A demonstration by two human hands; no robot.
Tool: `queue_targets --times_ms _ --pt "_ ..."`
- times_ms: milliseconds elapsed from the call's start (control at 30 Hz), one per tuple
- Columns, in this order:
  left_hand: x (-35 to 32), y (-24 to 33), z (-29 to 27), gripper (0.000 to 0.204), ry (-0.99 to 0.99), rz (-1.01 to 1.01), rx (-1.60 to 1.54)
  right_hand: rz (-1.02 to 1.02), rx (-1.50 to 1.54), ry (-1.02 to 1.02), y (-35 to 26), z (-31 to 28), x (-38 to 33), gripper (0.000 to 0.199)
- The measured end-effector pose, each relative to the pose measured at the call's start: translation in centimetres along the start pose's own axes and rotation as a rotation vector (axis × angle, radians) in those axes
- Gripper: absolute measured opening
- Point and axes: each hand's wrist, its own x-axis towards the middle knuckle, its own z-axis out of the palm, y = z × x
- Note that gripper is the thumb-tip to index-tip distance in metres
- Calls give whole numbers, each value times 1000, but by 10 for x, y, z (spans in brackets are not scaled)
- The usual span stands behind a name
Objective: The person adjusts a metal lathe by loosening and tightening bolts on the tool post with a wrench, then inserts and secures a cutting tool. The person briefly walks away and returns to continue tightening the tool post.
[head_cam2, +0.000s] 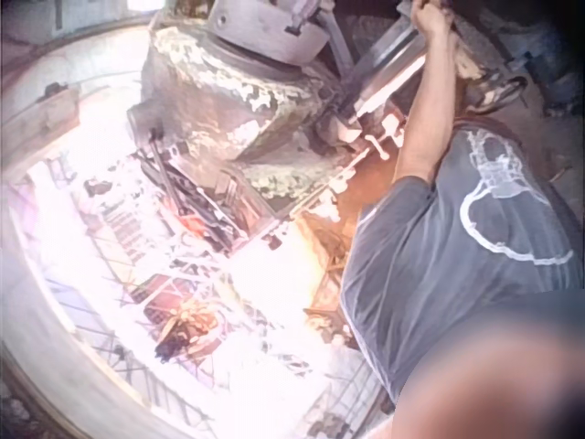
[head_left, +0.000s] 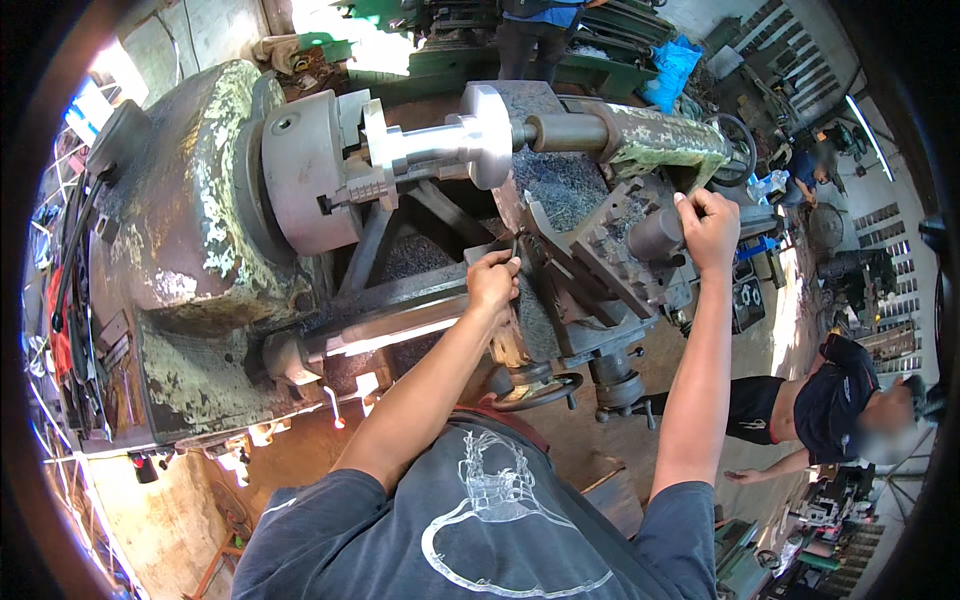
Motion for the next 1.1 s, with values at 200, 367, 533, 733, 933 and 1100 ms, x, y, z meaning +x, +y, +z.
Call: queue_targets --times_ms 200,367,533,733,933,1100 --pt "-7 -6 8 28 -8 -39 -88 4 26 36 -4 -2 1 27" --pt "-8 -14 10 28 -5 26 -188 -12 28 78 -6 0 -3 27" --pt "-6 -21 13 28 -92 28 -291 65 97 31 -3 -5 1 18" --pt "9 -11 0 21 -230 -75 -235 244 753 387 -55 -29 -52 15" --pt "29 9 -11 14 -476 -221 -130 726 907 -176 -188 22 -199 11" --pt "29 17 -9 15 -503 -257 -79 1013 1332 -461 -186 56 -226 21"
